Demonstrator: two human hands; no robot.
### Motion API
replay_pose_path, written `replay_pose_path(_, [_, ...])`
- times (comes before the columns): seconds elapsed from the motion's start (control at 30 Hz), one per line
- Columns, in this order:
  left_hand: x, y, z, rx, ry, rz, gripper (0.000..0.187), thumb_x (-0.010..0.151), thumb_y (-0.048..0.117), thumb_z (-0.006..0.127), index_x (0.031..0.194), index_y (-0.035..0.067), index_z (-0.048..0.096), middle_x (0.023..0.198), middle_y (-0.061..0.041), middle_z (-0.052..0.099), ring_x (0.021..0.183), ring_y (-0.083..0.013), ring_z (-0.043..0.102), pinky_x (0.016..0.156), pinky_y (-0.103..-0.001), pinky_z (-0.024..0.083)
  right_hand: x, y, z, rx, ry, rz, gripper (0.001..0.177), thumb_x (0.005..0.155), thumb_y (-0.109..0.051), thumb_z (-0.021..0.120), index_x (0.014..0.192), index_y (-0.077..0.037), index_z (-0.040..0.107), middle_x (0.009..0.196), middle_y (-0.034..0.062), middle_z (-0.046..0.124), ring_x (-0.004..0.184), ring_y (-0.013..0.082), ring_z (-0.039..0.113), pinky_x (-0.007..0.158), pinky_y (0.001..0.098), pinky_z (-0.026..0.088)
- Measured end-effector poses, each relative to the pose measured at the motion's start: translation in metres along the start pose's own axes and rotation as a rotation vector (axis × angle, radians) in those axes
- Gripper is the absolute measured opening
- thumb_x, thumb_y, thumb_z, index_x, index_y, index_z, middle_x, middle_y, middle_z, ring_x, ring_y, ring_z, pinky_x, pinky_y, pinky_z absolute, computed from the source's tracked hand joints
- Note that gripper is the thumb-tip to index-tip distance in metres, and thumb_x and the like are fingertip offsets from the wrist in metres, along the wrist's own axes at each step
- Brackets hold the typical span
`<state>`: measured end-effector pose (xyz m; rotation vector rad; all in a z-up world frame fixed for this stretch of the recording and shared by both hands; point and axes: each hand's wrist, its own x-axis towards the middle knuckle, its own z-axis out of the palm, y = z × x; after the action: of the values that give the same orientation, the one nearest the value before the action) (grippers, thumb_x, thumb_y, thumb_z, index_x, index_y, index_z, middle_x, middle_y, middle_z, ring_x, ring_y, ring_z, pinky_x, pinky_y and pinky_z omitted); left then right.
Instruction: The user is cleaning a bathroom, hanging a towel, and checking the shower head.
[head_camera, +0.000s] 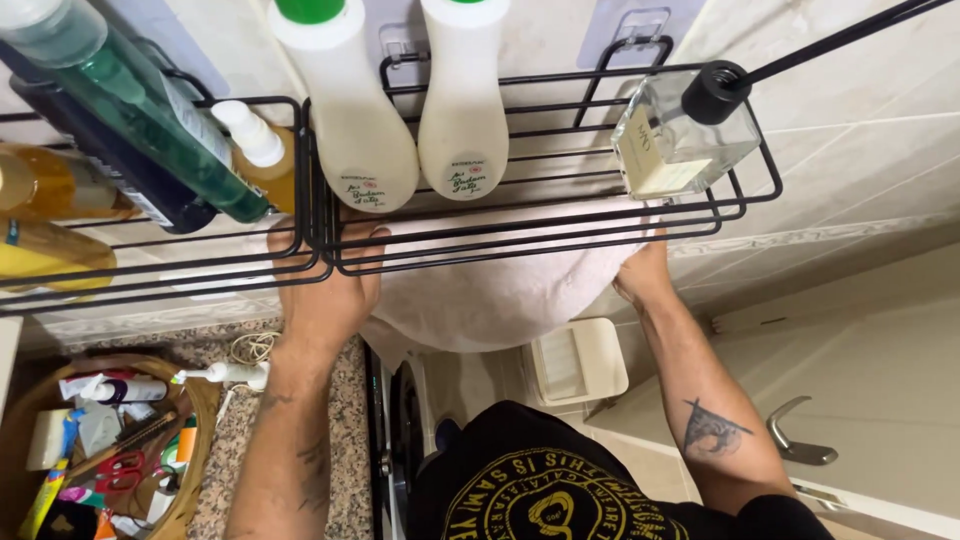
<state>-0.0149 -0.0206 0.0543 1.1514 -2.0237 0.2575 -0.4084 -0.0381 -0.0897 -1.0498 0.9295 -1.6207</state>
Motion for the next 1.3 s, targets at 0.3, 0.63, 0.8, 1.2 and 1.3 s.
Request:
replay_pose_path(0.3, [-0.083,-0.039,0.052,-0.512,0.719,-0.511,0.014,0.114,-0.002,0.055,0.126,0.006,0.054,0.119,-0.003,0.054,0.104,-0.0122,0.056,0.095,-0.031,0.05,-0.007,-0.008,-0.011,-0.639,-0.1,-0.196,0.013,0.091,0.001,0.069,0.104,0.001,0.073,0.097,0.0037,0.077,0.089,0.0117,0.068,0.079,0.0295,0.056])
replay_pose_path(0.63, [-0.079,-0.049,0.052,-1.141,0.136,-0.92,0.027,0.089,-0.007,0.073,0.115,-0.001,0.07,0.109,-0.005,0.073,0.094,-0.0125,0.068,0.079,-0.027,0.056,-0.022,0.021,-0.029,-0.532,-0.131,-0.089,0.013,0.089,0.001,0.071,0.101,-0.002,0.074,0.098,0.0021,0.077,0.088,0.0102,0.068,0.078,0.0277,0.056])
replay_pose_path(0.8, [-0.071,-0.056,0.066,-1.096,0.366,-0.7,0.029,0.093,-0.003,0.076,0.121,0.0,0.069,0.112,-0.003,0.071,0.098,-0.0116,0.066,0.087,-0.027,0.056,-0.025,0.018,-0.03,-0.498,-0.149,0.001,0.013,0.088,0.001,0.072,0.1,-0.001,0.075,0.097,0.0028,0.076,0.086,0.008,0.068,0.077,0.0262,0.056])
replay_pose_path(1.2, [-0.209,-0.067,0.154,-0.556,-0.275,-1.063,0.012,0.089,-0.008,0.065,0.096,0.001,0.068,0.087,-0.009,0.071,0.076,-0.0197,0.068,0.067,-0.035,0.058,-0.083,0.165,-0.111,-0.831,-0.119,0.267,0.015,0.086,-0.006,0.072,0.099,0.001,0.075,0.09,0.0101,0.077,0.081,0.0185,0.073,0.071,0.0349,0.058])
replay_pose_path(1.3, [-0.221,-0.056,0.143,-0.703,-0.108,-1.055,0.024,0.09,-0.002,0.066,0.113,0.005,0.068,0.104,-0.006,0.071,0.09,-0.0179,0.068,0.075,-0.033,0.058,-0.097,0.158,-0.114,-0.691,0.022,0.336,0.022,0.089,-0.005,0.067,0.11,-0.001,0.071,0.096,0.0105,0.073,0.086,0.0197,0.066,0.075,0.0342,0.055])
